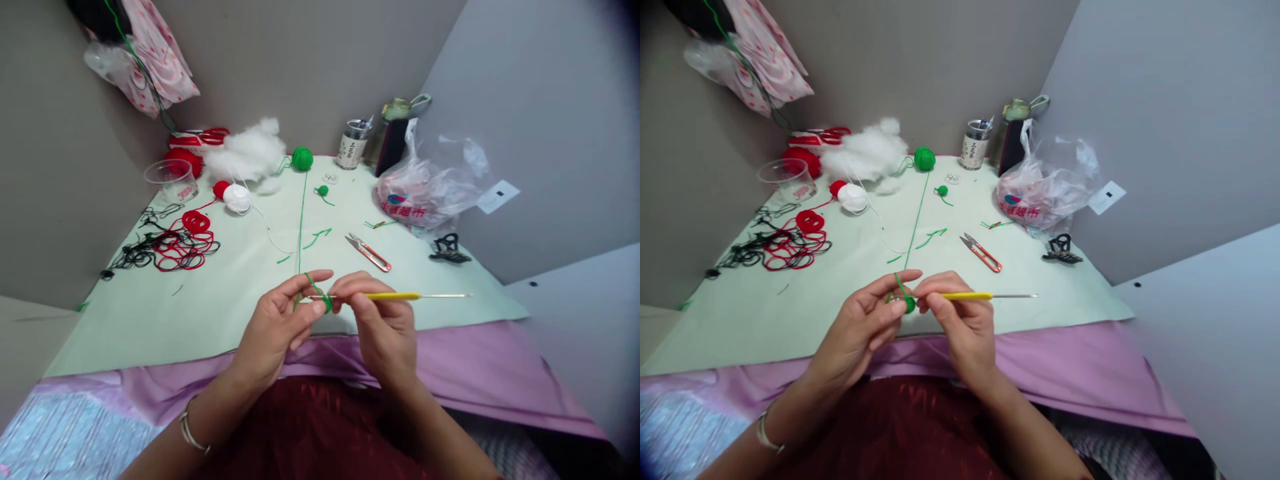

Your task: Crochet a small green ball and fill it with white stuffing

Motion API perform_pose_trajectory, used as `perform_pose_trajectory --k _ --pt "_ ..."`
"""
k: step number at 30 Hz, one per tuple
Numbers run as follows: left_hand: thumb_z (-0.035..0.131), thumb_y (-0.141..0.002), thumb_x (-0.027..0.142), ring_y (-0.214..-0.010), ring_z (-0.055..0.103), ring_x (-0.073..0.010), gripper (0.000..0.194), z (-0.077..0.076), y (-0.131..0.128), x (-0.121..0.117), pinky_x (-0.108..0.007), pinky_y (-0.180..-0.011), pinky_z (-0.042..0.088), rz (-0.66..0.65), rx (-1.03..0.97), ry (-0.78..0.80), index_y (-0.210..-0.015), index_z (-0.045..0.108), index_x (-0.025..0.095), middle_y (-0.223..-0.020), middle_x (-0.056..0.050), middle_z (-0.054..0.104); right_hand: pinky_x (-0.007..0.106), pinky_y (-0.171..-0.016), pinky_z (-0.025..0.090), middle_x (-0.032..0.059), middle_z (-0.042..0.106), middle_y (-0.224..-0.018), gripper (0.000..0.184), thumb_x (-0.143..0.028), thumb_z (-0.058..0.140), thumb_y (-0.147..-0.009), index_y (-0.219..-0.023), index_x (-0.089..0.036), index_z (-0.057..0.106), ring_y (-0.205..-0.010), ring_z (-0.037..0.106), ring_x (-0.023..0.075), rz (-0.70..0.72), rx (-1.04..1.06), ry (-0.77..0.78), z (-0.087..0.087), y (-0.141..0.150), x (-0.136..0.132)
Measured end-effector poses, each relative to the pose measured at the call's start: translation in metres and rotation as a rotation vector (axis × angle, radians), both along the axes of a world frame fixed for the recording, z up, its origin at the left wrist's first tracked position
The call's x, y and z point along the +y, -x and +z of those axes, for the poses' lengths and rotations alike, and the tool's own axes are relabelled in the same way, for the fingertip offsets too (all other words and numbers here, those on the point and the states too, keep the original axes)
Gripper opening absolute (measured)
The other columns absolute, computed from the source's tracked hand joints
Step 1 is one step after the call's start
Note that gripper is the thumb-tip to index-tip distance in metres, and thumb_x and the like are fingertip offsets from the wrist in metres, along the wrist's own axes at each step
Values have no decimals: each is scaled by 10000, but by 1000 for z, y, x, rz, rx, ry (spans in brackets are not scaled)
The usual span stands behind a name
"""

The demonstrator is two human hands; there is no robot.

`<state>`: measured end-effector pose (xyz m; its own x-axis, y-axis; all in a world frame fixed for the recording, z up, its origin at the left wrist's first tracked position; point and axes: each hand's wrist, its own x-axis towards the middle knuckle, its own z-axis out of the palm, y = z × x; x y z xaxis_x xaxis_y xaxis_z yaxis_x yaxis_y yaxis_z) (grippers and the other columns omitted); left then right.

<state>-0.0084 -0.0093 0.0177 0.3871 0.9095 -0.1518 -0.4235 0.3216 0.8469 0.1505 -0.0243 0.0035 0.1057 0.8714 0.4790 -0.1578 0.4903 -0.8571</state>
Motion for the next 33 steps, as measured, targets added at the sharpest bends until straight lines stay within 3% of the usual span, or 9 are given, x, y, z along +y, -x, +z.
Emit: perform_pose_trajectory --k 7,10,14,17,22,25,29,31,33 --pt "845 -824 224 -448 375 35 470 -1 -8 -2 -119 -409 239 38 -58 15 -1276 727 269 -870 34 631 317 -779 540 34 732 -944 200 -177 632 -998 -1058 -267 800 -887 665 167 -84 -161 -65 -3 1 -4" --pt "847 -813 201 -428 309 49 517 2 -3 2 -121 -400 199 -11 -102 109 -1310 708 235 -850 35 614 306 -723 544 32 715 -924 180 -221 626 -1007 -1028 -260 801 -789 658 147 -31 -19 -15 -3 -2 -2" --pt "819 -826 189 -409 228 63 463 2 4 5 -135 -398 154 -199 -202 177 -1281 739 207 -807 46 557 242 -605 525 19 696 -825 173 -288 663 -987 -895 -221 793 -652 632 107 85 241 178 1 -9 5" --pt "851 -790 182 -424 250 65 431 1 3 4 -139 -398 146 -158 -201 151 -1212 777 228 -867 35 573 213 -557 499 5 683 -779 177 -318 691 -968 -853 -217 781 -601 606 90 142 323 264 2 -11 7" --pt "880 -785 214 -472 336 8 458 -3 -7 -2 -132 -430 220 20 -64 20 -1223 768 285 -711 64 541 279 -685 544 37 752 -938 161 -260 637 -1005 -980 -259 797 -792 673 148 13 17 86 -1 -1 2" --pt "838 -835 235 -475 345 8 396 -7 -10 -3 -142 -437 249 79 -11 -30 -1221 763 278 -802 41 620 304 -733 564 38 759 -971 235 -153 594 -1012 -1081 -280 779 -851 688 161 -125 -207 -61 -3 2 -3" --pt "847 -823 235 -462 326 8 453 -7 -10 -2 -142 -432 235 114 -69 32 -1262 733 247 -769 52 598 349 -801 594 80 753 -1094 353 -65 673 -931 -1190 -287 762 -982 706 207 -314 -621 -320 -4 -1 -6" --pt "845 -822 234 -436 264 7 466 -4 -9 0 -140 -424 216 32 -134 122 -1271 725 200 -648 86 499 363 -795 598 81 754 -1081 360 -69 672 -928 -1201 -287 756 -974 705 217 -357 -653 -352 -3 -3 -5" --pt "843 -817 212 -427 217 18 436 -1 -8 3 -135 -418 202 -10 -185 175 -1238 735 167 -638 96 467 353 -737 589 54 746 -960 296 -90 616 -967 -1147 -277 759 -856 694 198 -340 -494 -263 -1 -4 -4"
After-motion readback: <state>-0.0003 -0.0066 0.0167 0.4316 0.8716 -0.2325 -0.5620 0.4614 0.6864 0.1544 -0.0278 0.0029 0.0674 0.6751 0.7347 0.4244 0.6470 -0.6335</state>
